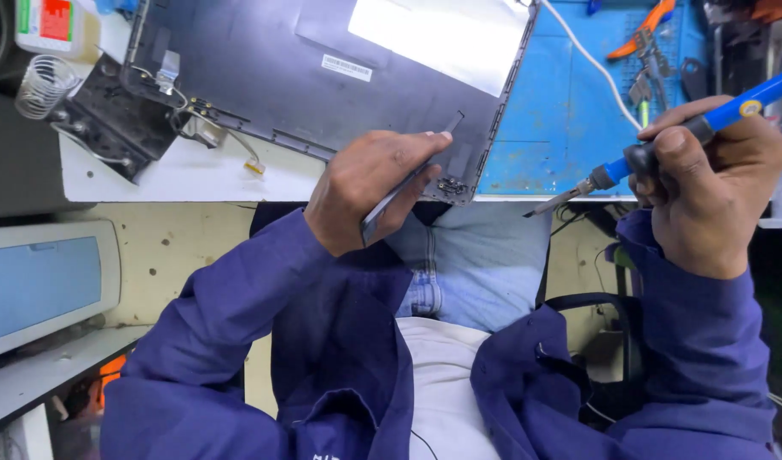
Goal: The person uses a soldering iron to work on the circuit board of a disassembled electronic device held on their lap. They then set the device down and use a screwdriver to remove a small metal bracket from the device's casing.
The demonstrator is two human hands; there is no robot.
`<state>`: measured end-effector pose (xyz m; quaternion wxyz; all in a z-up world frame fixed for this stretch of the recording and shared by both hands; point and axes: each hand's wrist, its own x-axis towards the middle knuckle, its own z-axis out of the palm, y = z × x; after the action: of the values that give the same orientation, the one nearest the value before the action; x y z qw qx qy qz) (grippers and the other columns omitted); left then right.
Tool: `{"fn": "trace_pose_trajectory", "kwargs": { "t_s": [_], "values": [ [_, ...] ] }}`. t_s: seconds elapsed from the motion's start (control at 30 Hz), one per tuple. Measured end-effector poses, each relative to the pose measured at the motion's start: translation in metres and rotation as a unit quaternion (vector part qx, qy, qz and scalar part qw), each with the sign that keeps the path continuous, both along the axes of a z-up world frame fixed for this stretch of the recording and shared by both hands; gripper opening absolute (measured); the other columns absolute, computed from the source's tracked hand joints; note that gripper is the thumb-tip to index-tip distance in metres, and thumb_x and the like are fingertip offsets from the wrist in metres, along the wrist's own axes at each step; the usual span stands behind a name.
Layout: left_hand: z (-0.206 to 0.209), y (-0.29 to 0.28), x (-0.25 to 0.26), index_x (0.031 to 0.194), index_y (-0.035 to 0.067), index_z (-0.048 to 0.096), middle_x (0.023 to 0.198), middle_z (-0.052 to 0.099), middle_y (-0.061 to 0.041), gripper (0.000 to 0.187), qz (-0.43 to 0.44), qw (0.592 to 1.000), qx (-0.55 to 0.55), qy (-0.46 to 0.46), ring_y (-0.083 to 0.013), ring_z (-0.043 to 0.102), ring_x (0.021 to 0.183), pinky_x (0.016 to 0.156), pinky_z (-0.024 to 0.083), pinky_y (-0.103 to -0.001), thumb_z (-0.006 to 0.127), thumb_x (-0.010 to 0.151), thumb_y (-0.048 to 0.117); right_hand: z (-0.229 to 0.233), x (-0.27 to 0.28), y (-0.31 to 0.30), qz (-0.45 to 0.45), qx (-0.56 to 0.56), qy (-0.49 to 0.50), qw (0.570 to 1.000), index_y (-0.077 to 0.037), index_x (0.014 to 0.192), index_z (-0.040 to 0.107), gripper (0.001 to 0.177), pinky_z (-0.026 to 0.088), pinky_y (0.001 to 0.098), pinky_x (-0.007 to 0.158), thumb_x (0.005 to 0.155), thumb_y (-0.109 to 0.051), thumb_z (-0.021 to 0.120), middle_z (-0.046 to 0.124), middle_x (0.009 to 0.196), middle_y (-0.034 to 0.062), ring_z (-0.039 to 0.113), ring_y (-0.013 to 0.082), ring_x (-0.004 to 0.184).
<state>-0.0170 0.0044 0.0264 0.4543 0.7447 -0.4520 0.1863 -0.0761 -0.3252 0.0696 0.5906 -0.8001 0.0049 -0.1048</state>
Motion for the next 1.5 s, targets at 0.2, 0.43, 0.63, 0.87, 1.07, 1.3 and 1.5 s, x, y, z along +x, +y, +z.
{"fn": "trace_pose_trajectory", "kwargs": {
  "t_s": [0.2,0.43,0.63,0.87,1.07,1.3,1.5],
  "values": [
    [0.02,-0.008,-0.056,0.137,-0.002,0.058,0.121,0.076,-0.019,0.036,-0.042,0.997,-0.063,-0.018,-0.0315,0.078,0.107,0.097,0.064,-0.046,0.074,0.106,0.006,0.043,-0.012,0.017,-0.04,-0.02,-0.066,0.997,-0.003,0.115,0.059,0.024,0.045,0.0264,0.048,0.116,-0.025,0.066,0.047,0.074,0.0065,0.051,0.0158,0.057],
    [0.036,-0.012,-0.146,0.115,0.0,0.069,0.093,0.068,-0.012,0.017,-0.048,0.982,-0.027,-0.182,-0.0243,0.07,0.083,0.082,0.058,-0.037,0.067,0.111,0.015,0.095,-0.006,0.063,0.056,0.073,-0.087,0.992,-0.007,0.113,0.058,0.011,0.05,0.022,0.048,0.108,-0.015,0.061,0.067,0.087,0.0179,0.072,0.0222,0.071],
    [-0.006,-0.013,-0.115,0.12,-0.001,0.066,0.081,0.062,-0.009,0.014,-0.025,0.973,0.021,-0.229,-0.024,0.061,0.07,0.073,0.05,-0.036,0.064,0.109,0.007,0.127,0.036,0.143,0.159,0.14,-0.099,0.972,-0.001,0.114,0.063,0.021,0.05,0.0224,0.044,0.103,-0.02,0.065,0.066,0.076,0.0188,0.063,0.0198,0.051],
    [-0.014,-0.006,-0.101,0.118,0.001,0.069,0.083,0.063,-0.005,0.026,0.009,0.964,0.014,-0.264,-0.0229,0.064,0.075,0.072,0.049,-0.037,0.055,0.11,0.022,0.122,0.081,0.256,0.254,0.142,-0.095,0.952,0.0,0.106,0.063,0.007,0.055,0.0227,0.043,0.102,-0.004,0.066,0.07,0.079,0.0194,0.073,0.0182,0.065],
    [0.005,0.005,-0.1,0.119,0.0,0.068,0.087,0.067,-0.008,0.022,0.029,0.956,-0.077,-0.28,-0.0269,0.068,0.076,0.079,0.054,-0.04,0.058,0.109,0.017,0.081,0.108,0.31,0.262,0.12,-0.031,0.957,-0.001,0.106,0.059,0.007,0.05,0.0232,0.042,0.105,-0.008,0.062,0.074,0.084,0.0209,0.057,0.0159,0.045],
    [0.009,0.011,-0.093,0.117,0.003,0.064,0.072,0.051,-0.005,0.021,0.085,0.953,-0.106,-0.27,-0.0239,0.05,0.062,0.066,0.043,-0.039,0.056,0.098,-0.001,0.046,0.138,0.335,0.244,0.156,-0.036,0.956,-0.005,0.104,0.059,0.012,0.05,0.0228,0.042,0.105,-0.016,0.064,0.072,0.079,0.0184,0.06,0.015,0.049],
    [0.01,0.012,-0.091,0.12,0.004,0.063,0.074,0.049,-0.006,0.024,0.099,0.953,-0.104,-0.267,-0.0232,0.047,0.061,0.066,0.042,-0.039,0.054,0.099,-0.001,0.035,0.146,0.346,0.225,0.165,0.001,0.96,-0.009,0.092,0.057,0.015,0.045,0.0239,0.039,0.103,-0.016,0.065,0.069,0.073,0.0173,0.056,0.0157,0.045]
  ]
}}
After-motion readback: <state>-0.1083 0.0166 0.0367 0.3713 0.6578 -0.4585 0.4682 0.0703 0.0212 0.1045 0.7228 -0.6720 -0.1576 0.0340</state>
